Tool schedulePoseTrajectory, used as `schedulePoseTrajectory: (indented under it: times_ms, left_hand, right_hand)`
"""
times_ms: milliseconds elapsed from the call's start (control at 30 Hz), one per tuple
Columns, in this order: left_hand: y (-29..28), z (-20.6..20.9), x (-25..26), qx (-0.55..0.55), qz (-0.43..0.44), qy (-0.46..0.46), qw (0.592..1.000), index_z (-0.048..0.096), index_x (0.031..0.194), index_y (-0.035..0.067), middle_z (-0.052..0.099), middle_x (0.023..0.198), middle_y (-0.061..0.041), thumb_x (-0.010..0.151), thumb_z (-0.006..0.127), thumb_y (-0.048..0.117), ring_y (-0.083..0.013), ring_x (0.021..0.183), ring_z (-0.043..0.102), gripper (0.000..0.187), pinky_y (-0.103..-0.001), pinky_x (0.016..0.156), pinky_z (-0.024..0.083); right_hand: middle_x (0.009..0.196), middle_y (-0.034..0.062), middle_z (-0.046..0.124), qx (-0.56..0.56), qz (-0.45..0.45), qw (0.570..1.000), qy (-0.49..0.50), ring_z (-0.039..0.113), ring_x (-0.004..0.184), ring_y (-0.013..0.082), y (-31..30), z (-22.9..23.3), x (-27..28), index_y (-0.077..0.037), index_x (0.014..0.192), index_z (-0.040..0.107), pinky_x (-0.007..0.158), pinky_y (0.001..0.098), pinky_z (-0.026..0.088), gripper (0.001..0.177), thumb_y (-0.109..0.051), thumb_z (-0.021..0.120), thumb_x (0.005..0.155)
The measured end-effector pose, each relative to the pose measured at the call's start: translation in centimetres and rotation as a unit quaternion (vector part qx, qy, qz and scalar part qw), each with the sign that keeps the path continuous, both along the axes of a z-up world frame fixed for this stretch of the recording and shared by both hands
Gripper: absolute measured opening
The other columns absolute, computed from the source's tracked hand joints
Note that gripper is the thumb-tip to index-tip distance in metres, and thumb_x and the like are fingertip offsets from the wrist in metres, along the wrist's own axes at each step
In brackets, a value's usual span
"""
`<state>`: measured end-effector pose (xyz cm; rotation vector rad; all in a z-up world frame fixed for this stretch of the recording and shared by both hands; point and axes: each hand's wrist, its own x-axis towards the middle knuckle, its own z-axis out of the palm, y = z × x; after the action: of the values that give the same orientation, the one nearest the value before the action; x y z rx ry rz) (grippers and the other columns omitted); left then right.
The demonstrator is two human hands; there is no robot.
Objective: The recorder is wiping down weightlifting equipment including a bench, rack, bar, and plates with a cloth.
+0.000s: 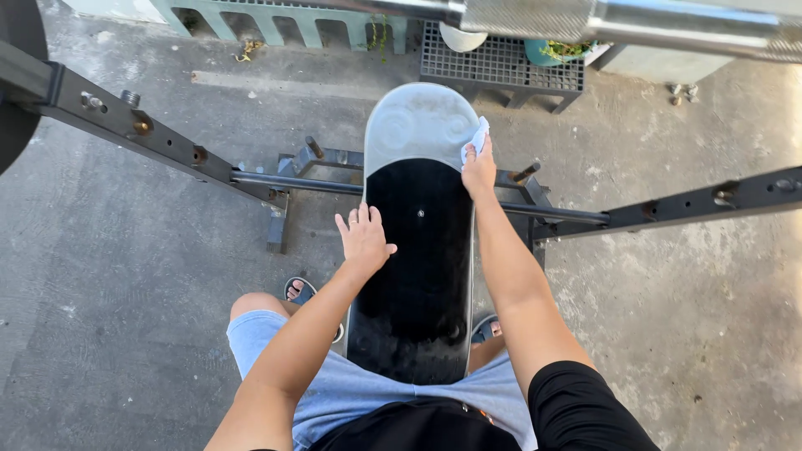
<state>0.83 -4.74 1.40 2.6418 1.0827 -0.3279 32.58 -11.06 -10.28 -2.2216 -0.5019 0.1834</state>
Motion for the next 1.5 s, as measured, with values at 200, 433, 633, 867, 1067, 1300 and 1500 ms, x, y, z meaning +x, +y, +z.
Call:
schedulePoseTrajectory:
  times_ms: [200,433,633,867,1067,1300,1500]
  left_hand:
    - [0.4,-0.9,0.1,-0.026,-0.001,0.0,1.0,0.032,0.153,0.003,0.032,0.159,-0.017,0.075,0.085,0.049,-0.0333,0.146,0.033,0.105,-0.065,0.118,0.017]
    - [0.0,-0.3,-0.7,-0.045,-0.011,-0.003,0.999,0.031,0.154,0.005,0.03,0.16,-0.016,0.077,0.084,0.049,-0.0347,0.147,0.03,0.103,-0.066,0.119,0.014]
    - [0.2,-0.6,-0.5,-0.013,-0.021,-0.011,1.0,0.031,0.154,0.001,0.031,0.16,-0.018,0.079,0.084,0.048,-0.0355,0.146,0.033,0.103,-0.065,0.119,0.017]
    - [0.5,-0.3,-0.7,-0.034,-0.011,-0.029,0.999,0.031,0.153,0.001,0.031,0.159,-0.019,0.077,0.084,0.046,-0.0357,0.146,0.031,0.103,-0.064,0.12,0.015]
    - [0.8,-0.4,-0.6,-0.045,-0.017,-0.034,0.998,0.03,0.152,-0.001,0.03,0.159,-0.02,0.079,0.083,0.044,-0.0359,0.147,0.03,0.101,-0.064,0.12,0.015]
    - [1.1,-0.7,-0.6,-0.049,-0.029,-0.017,0.998,0.03,0.152,-0.003,0.029,0.158,-0.022,0.08,0.083,0.045,-0.038,0.148,0.027,0.101,-0.066,0.119,0.012]
    - [1.1,0.1,-1.1,-0.033,-0.041,-0.014,0.999,0.031,0.154,-0.002,0.032,0.159,-0.02,0.081,0.081,0.048,-0.0377,0.148,0.03,0.101,-0.066,0.121,0.011]
  right_hand:
    - [0.115,0.013,0.075,0.019,0.042,0.992,0.116,0.072,0.098,0.0256,3.9,4.4,3.8,-0.014,0.14,0.059,0.087,0.0371,0.054,0.038,-0.036,0.053,0.109]
    - [0.13,0.0181,0.068,0.124,0.058,0.99,0.036,0.067,0.117,0.032,-3.7,0.5,-3.3,-0.013,0.153,0.04,0.098,0.0409,0.05,0.049,-0.028,0.054,0.109]
    - [0.128,0.025,0.066,0.004,0.04,0.998,0.053,0.066,0.115,0.0426,-6.8,0.8,-8.0,-0.014,0.16,0.027,0.097,0.0466,0.05,0.065,-0.033,0.051,0.104]
    - [0.121,0.0205,0.071,-0.033,0.023,0.999,0.015,0.067,0.11,0.0409,3.4,3.3,2.4,-0.012,0.14,0.05,0.093,0.0485,0.05,0.042,-0.036,0.051,0.106]
    - [0.126,0.0144,0.069,-0.171,0.095,0.979,-0.061,0.062,0.118,0.039,11.4,6.3,4.1,-0.013,0.129,0.059,0.098,0.052,0.046,0.037,-0.042,0.048,0.108]
    - [0.163,0.0076,0.038,-0.215,0.293,0.896,-0.255,0.024,0.152,0.0385,19.2,5.9,-7.3,-0.028,0.145,0.054,0.123,0.0564,0.013,0.048,-0.046,0.05,0.101]
    - [0.169,0.0058,0.03,-0.144,0.401,0.859,-0.284,0.023,0.156,0.0384,11.2,6.6,-13.5,-0.029,0.154,0.048,0.125,0.056,0.015,0.056,-0.047,0.052,0.101]
